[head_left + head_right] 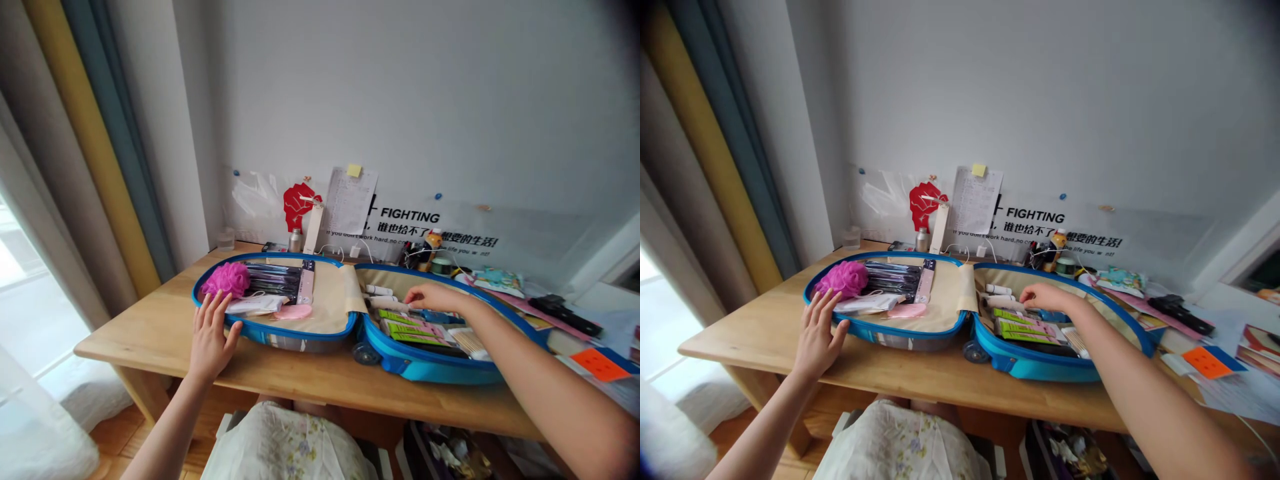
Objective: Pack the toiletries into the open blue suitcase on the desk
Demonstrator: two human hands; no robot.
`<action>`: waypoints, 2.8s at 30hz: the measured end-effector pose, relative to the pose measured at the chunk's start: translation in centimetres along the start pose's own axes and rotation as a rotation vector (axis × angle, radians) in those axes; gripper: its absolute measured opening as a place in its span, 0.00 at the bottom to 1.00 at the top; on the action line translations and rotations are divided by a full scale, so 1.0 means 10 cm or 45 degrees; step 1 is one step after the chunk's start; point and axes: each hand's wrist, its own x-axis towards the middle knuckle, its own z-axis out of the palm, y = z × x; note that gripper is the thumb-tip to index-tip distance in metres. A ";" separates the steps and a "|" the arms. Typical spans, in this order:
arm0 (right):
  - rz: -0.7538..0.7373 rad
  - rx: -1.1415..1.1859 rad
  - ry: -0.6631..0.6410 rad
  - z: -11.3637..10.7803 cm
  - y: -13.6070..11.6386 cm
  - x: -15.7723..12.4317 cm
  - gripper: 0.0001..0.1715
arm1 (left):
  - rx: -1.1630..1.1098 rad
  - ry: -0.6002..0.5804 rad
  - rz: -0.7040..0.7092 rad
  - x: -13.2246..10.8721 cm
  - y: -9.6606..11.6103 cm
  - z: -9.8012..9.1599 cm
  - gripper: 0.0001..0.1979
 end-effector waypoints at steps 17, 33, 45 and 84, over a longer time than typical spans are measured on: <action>0.270 -0.367 0.107 0.02 0.37 0.21 0.10 | 0.012 -0.013 -0.003 0.00 -0.01 0.00 0.28; 0.280 -0.429 0.009 0.07 0.60 0.40 0.17 | 0.020 0.015 0.009 0.00 -0.01 0.00 0.28; 0.323 -0.284 0.294 -0.28 0.44 0.20 0.12 | 0.010 -0.011 -0.027 0.01 0.02 0.00 0.28; -0.539 -0.515 -0.019 0.92 -3.39 0.79 0.19 | 0.013 -0.008 -0.031 0.02 0.06 -0.01 0.26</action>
